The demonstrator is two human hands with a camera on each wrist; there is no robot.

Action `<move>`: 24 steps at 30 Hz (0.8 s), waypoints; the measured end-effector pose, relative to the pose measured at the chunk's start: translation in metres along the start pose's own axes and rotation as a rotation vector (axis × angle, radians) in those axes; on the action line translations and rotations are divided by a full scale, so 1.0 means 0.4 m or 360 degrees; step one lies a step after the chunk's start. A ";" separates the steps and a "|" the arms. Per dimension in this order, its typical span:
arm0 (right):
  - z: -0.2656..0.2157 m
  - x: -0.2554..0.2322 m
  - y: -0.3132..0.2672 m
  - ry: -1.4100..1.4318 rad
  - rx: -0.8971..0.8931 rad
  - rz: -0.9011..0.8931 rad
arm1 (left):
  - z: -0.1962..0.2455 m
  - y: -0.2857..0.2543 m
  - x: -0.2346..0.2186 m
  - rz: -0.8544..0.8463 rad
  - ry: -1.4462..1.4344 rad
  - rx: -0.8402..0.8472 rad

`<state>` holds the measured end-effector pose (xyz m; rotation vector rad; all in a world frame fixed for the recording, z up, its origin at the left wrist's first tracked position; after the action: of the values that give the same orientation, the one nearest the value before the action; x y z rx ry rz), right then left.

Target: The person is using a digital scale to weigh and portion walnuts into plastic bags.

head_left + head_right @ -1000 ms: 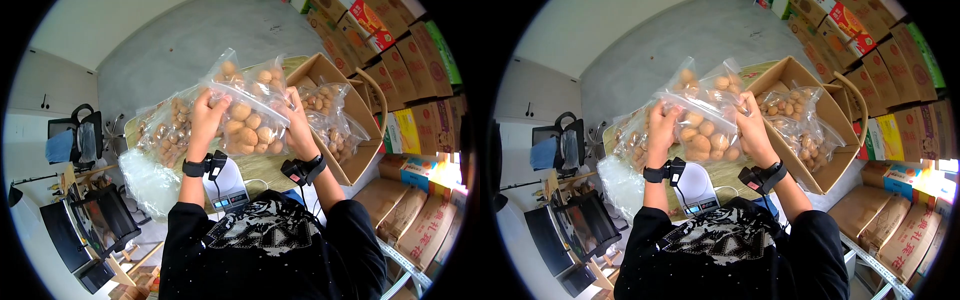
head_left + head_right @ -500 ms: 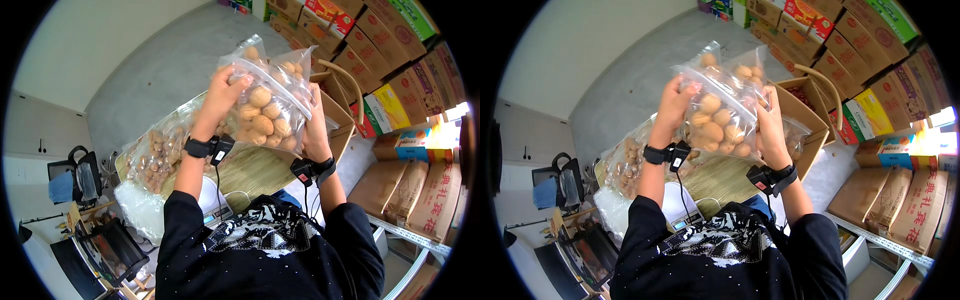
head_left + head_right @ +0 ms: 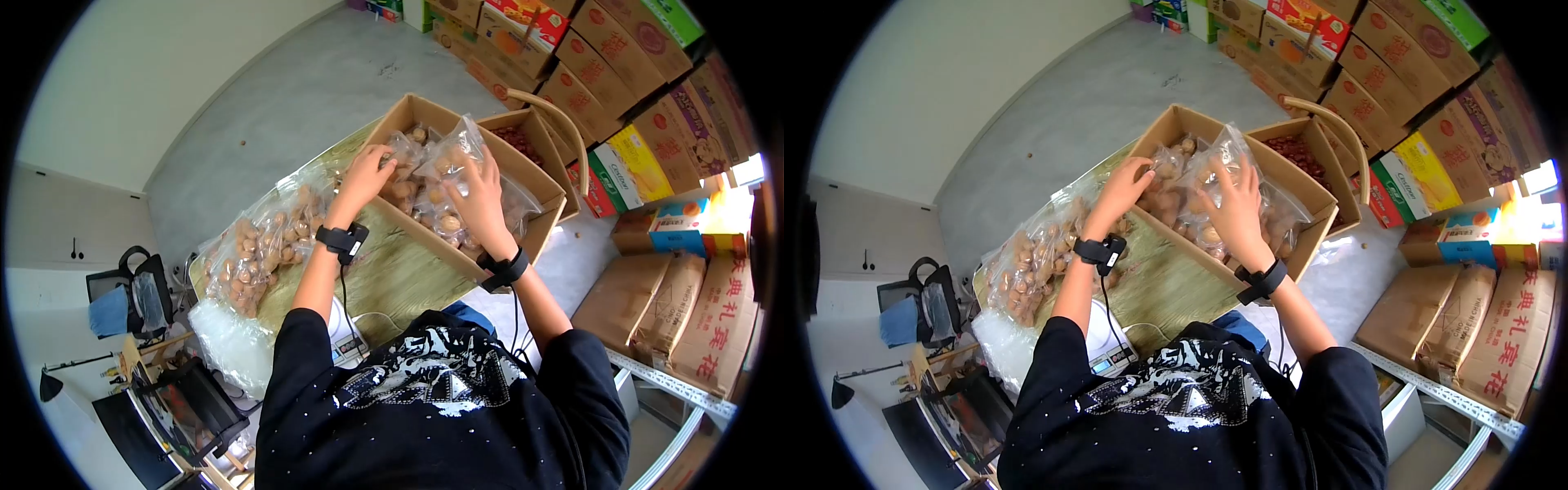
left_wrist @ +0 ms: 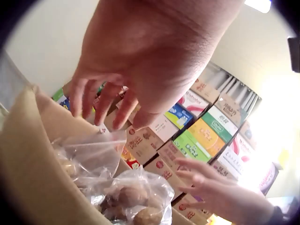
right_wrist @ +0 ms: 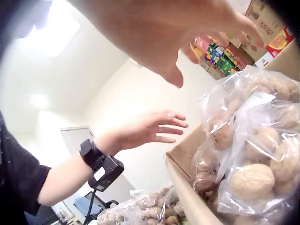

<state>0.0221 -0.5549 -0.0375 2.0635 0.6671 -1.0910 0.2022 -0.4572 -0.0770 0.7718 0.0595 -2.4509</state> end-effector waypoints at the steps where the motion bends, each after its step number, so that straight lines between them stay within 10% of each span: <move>1: -0.014 0.039 -0.003 -0.0053 -0.0060 -0.0098 | 0.000 -0.017 -0.026 0.0002 -0.0146 -0.0067; 9: -0.067 0.323 -0.015 -0.0737 -0.0545 -0.0558 | -0.261 -0.287 -0.345 0.0785 -0.0146 -0.0327; 13: -0.100 0.286 0.030 -0.0634 -0.0302 -0.0789 | -0.419 -0.457 -0.424 0.0846 0.0261 -0.0687; 16: -0.257 0.182 0.056 0.0826 -0.0129 -0.0732 | -0.458 -0.542 -0.458 0.0980 0.0284 -0.0774; 17: -0.327 0.195 0.022 0.1204 0.0084 -0.1122 | -0.479 -0.559 -0.472 0.1019 0.0320 -0.0767; 24: -0.497 0.519 -0.104 0.0904 0.0227 -0.1488 | -0.598 -0.594 -0.504 0.1032 0.0029 -0.1019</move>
<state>0.1968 -0.3510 -0.1485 2.2210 2.0234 -1.0017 0.3359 -0.1077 -0.1964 0.4278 0.4927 -1.6588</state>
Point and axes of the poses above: each hand's wrist, its own y-axis towards the middle knuckle, its own x-axis out of the palm, z = x × y, the point moved 10 cm from there along y, towards the middle knuckle, and after that the axes turned 12 degrees about -y, right-handed, at the moved point
